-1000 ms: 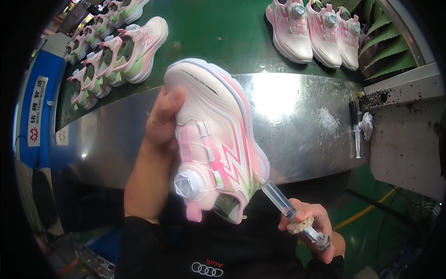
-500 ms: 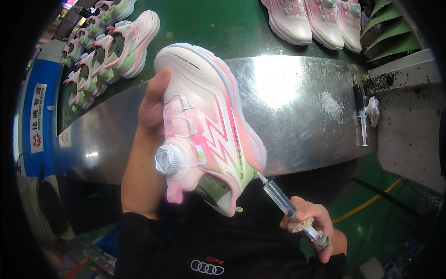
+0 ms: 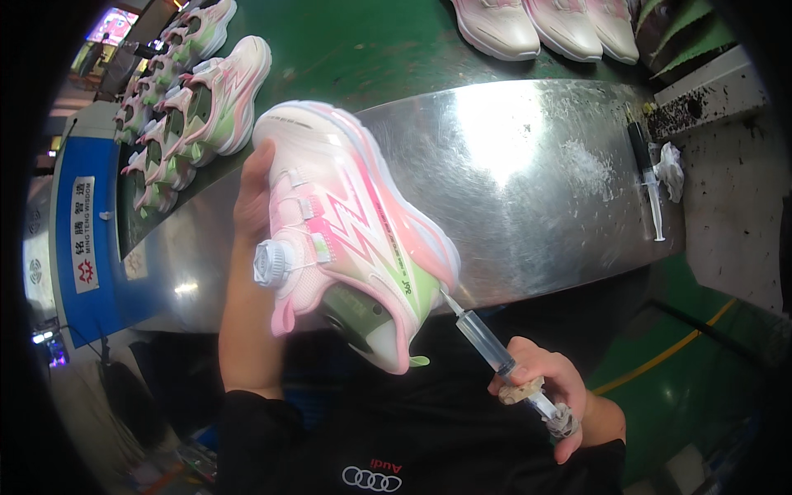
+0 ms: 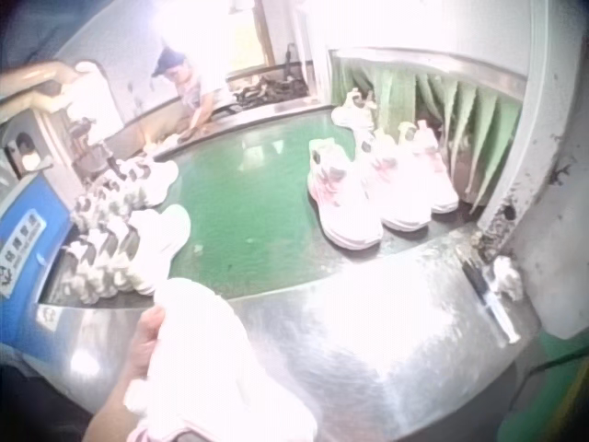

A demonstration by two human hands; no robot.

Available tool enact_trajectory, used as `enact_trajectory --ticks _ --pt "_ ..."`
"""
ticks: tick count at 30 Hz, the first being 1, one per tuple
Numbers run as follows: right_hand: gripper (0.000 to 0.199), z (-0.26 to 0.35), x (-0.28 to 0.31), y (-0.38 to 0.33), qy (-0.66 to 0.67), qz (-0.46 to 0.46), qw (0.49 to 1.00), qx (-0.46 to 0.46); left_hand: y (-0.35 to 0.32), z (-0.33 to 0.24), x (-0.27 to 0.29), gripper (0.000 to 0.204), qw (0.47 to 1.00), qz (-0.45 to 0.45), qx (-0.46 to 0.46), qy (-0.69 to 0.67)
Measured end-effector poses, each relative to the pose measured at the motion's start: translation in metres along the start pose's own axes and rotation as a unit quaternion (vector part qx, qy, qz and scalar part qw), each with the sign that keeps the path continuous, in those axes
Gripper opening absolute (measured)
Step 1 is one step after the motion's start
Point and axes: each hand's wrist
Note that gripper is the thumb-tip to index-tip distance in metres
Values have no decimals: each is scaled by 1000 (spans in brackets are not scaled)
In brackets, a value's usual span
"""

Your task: The person picks up shoes one at a time, applies liquid along their edges with a syringe, and places the shoes onto a conveyor belt.

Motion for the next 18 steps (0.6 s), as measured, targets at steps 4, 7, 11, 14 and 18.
enact_trajectory --ticks 4,7,11,14,18 --pt "91 -8 6 3 -22 7 1000 11 -9 -8 26 51 999 -27 4 46" --pt "92 -12 8 6 -44 10 999 10 -30 -19 46 60 975 -163 -41 146" --pt "91 -15 6 19 -70 27 997 17 -72 -46 92 62 949 -161 -17 270" --pt "90 -18 7 24 -93 42 995 24 -90 -42 96 55 910 -155 -60 381" --pt "89 -19 1 26 -78 28 996 14 -122 -32 99 48 913 -107 -69 387"
Point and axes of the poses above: each hand's wrist, its own y-axis towards the middle knuckle, its own x-axis out of the back of the hand, z = x × y, and after that the axes turned 1 degree about x, right-handed
